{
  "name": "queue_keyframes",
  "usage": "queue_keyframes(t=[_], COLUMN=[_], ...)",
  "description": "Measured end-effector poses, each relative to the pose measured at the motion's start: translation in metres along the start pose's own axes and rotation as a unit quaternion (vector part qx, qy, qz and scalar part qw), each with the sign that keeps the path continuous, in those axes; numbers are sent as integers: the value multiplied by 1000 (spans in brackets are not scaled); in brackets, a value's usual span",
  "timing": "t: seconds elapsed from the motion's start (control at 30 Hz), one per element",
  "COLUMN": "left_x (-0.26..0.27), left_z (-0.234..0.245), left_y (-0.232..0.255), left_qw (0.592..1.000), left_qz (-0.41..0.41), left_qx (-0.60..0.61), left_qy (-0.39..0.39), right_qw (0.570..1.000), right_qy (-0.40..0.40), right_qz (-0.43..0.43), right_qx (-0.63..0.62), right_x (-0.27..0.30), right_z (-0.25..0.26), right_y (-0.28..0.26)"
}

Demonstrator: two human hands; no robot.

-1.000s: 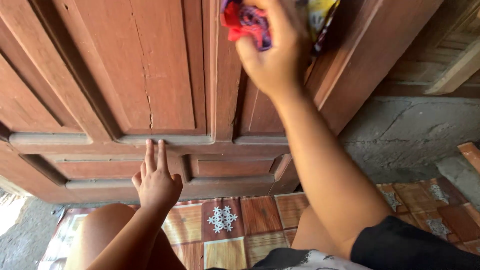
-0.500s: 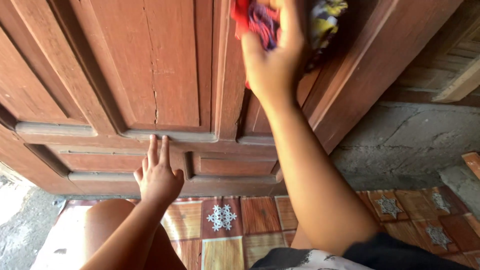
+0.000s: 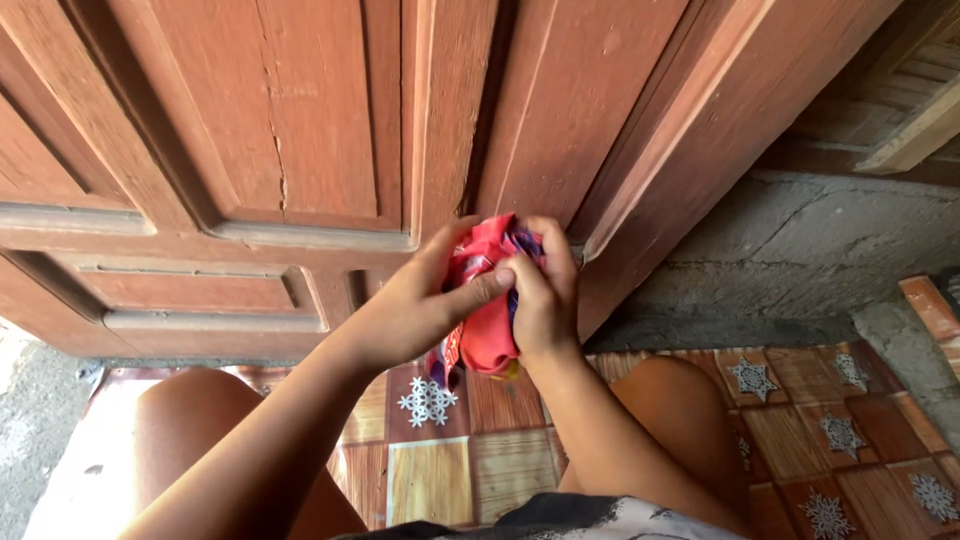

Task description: Wiping a wooden door and door knob with a multi-colored cloth.

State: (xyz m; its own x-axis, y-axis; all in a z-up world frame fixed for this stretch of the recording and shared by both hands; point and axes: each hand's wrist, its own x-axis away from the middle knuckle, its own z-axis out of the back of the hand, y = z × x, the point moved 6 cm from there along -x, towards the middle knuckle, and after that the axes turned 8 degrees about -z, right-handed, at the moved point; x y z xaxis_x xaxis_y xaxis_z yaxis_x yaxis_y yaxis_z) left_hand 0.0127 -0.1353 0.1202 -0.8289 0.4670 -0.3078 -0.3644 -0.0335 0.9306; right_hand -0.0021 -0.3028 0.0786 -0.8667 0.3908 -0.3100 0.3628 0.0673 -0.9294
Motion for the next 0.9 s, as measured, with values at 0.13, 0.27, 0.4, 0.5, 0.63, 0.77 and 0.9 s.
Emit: queue_keyframes(t=[0.13, 0.27, 0.4, 0.5, 0.63, 0.77, 0.9], left_x=[2, 11, 25, 55, 58, 35, 39], left_z=[-5, 9, 55, 103, 102, 27, -26], left_y=[1, -21, -69, -98, -76, -38, -49], left_qw=[998, 998, 982, 917, 881, 936, 938], left_qz=[14, 50, 107, 183, 120, 135, 116], left_qx=[40, 39, 18, -196, -367, -326, -310], left_qy=[-46, -1, 157, 294, 273, -10, -102], right_qw=[969, 930, 928, 943, 962, 977, 984], right_qy=[-122, -227, -253, -147, -29, -47, -66], right_qz=[-184, -286, -263, -266, -226, -136, -147], right_qx=[-109, -22, 78, 135, 153, 156, 71], right_x=[5, 8, 0, -13, -22, -16, 5], right_z=[-18, -6, 14, 49, 70, 27, -36], right_y=[-15, -18, -33, -21, -4, -4, -31])
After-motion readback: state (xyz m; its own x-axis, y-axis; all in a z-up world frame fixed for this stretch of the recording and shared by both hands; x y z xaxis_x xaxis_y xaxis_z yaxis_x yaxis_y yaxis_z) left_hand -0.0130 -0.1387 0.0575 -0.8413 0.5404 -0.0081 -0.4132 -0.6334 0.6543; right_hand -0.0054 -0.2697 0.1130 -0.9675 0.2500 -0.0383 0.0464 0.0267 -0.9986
